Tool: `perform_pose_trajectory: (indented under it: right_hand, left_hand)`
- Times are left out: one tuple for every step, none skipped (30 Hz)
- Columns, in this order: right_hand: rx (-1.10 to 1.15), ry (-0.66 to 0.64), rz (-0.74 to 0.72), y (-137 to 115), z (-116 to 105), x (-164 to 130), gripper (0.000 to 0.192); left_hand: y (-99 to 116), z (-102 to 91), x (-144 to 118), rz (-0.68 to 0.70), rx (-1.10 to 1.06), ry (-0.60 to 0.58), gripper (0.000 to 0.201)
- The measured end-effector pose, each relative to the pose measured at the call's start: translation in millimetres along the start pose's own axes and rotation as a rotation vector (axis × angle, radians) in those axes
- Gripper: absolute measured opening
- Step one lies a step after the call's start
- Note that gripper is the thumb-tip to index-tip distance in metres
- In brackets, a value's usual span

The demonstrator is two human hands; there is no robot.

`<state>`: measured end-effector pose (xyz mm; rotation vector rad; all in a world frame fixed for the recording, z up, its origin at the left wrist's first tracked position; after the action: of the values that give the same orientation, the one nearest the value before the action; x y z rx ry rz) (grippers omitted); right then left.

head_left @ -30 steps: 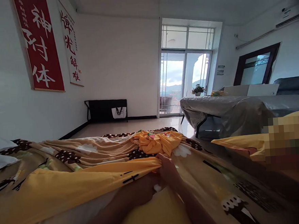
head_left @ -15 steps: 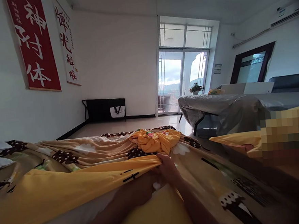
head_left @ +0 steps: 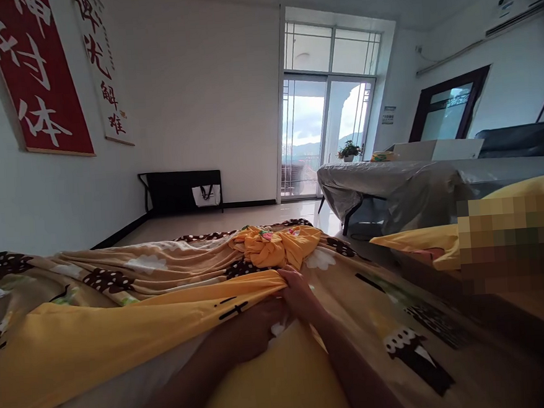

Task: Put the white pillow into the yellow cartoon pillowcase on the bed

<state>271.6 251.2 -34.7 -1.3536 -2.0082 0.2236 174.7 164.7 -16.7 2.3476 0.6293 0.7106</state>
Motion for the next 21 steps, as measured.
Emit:
perform_pose_trajectory:
  right_hand:
    - [0.003,0.023,-0.013,-1.5,-1.5,0.2,0.011]
    - [0.011,0.037,-0.029,-3.3,-2.7,0.3,0.011]
    - [0.022,0.036,-0.043,-5.1,-3.1,0.3,0.012]
    - [0.034,0.018,-0.050,-6.4,-2.8,0.1,0.015]
    - [0.042,-0.010,-0.052,-7.3,-1.9,-0.3,0.018]
    - [0.043,-0.039,-0.045,-7.3,-1.0,-0.8,0.021]
    - [0.036,-0.059,-0.030,-6.4,-0.5,-1.3,0.024]
    - [0.022,-0.065,-0.013,-5.2,-0.7,-1.9,0.027]
    - [0.006,-0.059,-0.003,-4.1,-1.5,-2.4,0.031]
    - [-0.009,-0.051,-0.004,-3.4,-2.4,-2.7,0.034]
    - [-0.019,-0.048,-0.014,-3.2,-2.9,-2.9,0.036]
    - [-0.022,-0.056,-0.029,-3.4,-2.7,-3.1,0.038]
    - [-0.018,-0.072,-0.048,-3.9,-2.2,-3.1,0.038]
    - [-0.009,-0.090,-0.064,-4.4,-1.5,-3.2,0.037]
    - [0.003,-0.105,-0.074,-4.9,-0.9,-3.3,0.036]
    - [0.017,-0.112,-0.077,-5.3,-0.7,-3.4,0.035]
    - [0.029,-0.108,-0.075,-5.7,-1.1,-3.5,0.035]
    - [0.039,-0.098,-0.068,-5.9,-1.6,-3.7,0.034]
    - [0.047,-0.086,-0.059,-6.1,-2.0,-3.9,0.034]
    - [0.051,-0.074,-0.050,-6.2,-2.2,-4.0,0.033]
    - [0.053,-0.061,-0.041,-6.2,-2.3,-4.1,0.031]
  left_hand:
    - [2.4,0.2,1.1,0.016,0.007,-0.009,0.054]
    - [3.8,0.2,1.8,0.018,0.019,-0.013,0.053]
    - [4.0,-0.1,2.1,0.007,0.034,-0.012,0.053]
    - [3.1,-0.5,1.9,-0.011,0.048,-0.007,0.055]
    - [1.5,-0.8,1.2,-0.032,0.059,-0.001,0.057]
    - [-0.7,-0.9,0.2,-0.051,0.064,0.003,0.061]
    - [-3.1,-0.7,-0.9,-0.064,0.069,0.006,0.064]
    - [-5.5,-0.5,-1.9,-0.071,0.077,0.011,0.066]
    - [-7.8,-0.5,-2.8,-0.077,0.091,0.019,0.066]
    - [-9.5,-0.5,-3.4,-0.079,0.106,0.027,0.065]
    - [-10.7,-0.6,-3.7,-0.079,0.121,0.033,0.062]
    - [-11.1,-0.6,-3.8,-0.074,0.130,0.038,0.059]
    - [-10.9,-0.7,-3.7,-0.070,0.132,0.041,0.056]
    - [-10.6,-0.8,-3.6,-0.069,0.127,0.043,0.053]
    - [-10.1,-1.0,-3.6,-0.072,0.121,0.047,0.050]
    - [-10.0,-1.6,-3.7,-0.079,0.118,0.055,0.047]
    - [-10.2,-2.2,-4.0,-0.089,0.119,0.066,0.045]
    - [-10.8,-2.7,-4.3,-0.100,0.123,0.076,0.044]
    - [-11.8,-3.2,-4.8,-0.111,0.130,0.086,0.044]
    - [-13.0,-3.5,-5.4,-0.121,0.138,0.095,0.046]
    - [-14.4,-3.8,-6.0,-0.131,0.148,0.102,0.049]
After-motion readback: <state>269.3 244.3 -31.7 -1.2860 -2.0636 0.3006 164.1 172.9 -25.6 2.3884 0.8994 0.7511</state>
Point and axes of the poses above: each hand's wrist, its own x-axis towards the middle knuckle, its own z-axis out of the palm, y = z × x, the point moved 6 cm from there along x, towards the middle knuckle, and after that the axes turned 12 degrees about -x, right-handed, at the moved point
